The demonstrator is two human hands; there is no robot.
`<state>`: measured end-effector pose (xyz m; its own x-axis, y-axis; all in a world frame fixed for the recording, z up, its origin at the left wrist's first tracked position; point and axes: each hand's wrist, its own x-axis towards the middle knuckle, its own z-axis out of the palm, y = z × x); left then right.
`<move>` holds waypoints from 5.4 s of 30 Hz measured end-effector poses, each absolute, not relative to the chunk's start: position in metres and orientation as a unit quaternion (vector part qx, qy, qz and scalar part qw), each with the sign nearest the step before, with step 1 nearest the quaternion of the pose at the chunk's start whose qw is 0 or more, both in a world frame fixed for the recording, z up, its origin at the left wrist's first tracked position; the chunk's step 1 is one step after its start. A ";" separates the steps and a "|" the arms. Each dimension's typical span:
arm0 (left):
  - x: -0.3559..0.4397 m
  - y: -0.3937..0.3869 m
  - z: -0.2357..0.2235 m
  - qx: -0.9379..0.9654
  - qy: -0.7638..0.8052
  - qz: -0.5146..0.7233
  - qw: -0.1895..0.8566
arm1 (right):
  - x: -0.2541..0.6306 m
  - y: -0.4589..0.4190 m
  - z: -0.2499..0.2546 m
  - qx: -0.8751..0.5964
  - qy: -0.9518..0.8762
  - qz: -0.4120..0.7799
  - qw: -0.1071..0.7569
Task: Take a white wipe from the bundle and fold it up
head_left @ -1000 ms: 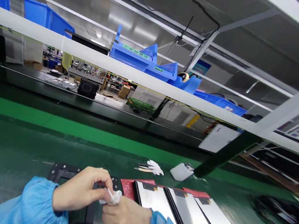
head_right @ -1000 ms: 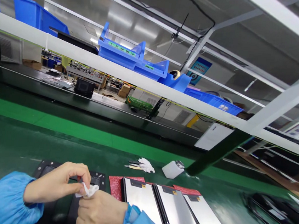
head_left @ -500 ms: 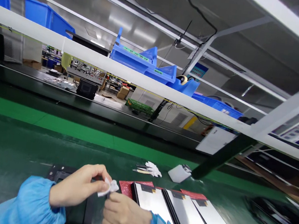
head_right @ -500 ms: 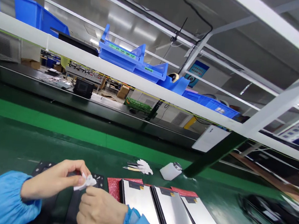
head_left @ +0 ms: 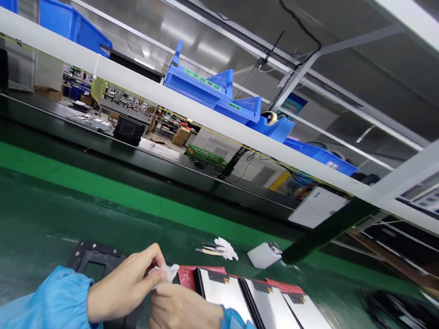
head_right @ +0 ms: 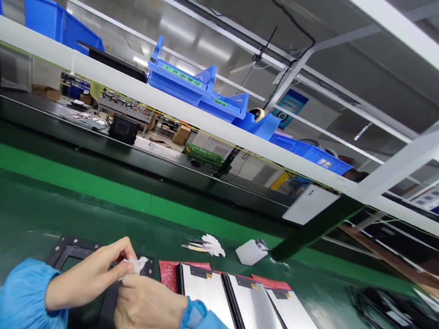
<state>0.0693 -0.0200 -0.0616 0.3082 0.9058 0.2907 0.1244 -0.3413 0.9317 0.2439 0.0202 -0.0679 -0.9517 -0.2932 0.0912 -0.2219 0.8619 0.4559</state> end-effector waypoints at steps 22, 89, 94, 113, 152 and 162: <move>0.070 -0.013 -0.063 0.592 0.281 0.464 0.596 | 0.247 0.022 -0.062 0.139 -0.958 -0.243 0.058; 0.041 -0.017 -0.030 0.787 0.336 0.443 0.267 | 0.236 0.024 -0.049 0.037 -0.975 -0.148 0.161; 0.042 0.000 -0.045 0.645 0.319 0.493 0.488 | 0.235 0.024 -0.041 0.063 -0.979 -0.158 0.113; 0.049 -0.006 -0.046 0.652 0.314 0.473 0.502 | 0.233 0.028 -0.050 0.134 -0.967 -0.183 0.115; 0.050 -0.004 -0.047 0.526 0.227 0.457 0.681 | 0.236 0.031 -0.044 0.181 -0.951 -0.239 0.078; 0.060 -0.013 -0.053 0.606 0.259 0.431 0.616 | 0.241 0.029 -0.049 0.203 -0.954 -0.221 -0.002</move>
<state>0.0604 -0.0127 -0.0531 0.4947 0.8449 0.2035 -0.2175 -0.1064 0.9702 0.2413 0.0287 -0.0493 -0.9178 -0.3859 -0.0928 -0.3874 0.8200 0.4214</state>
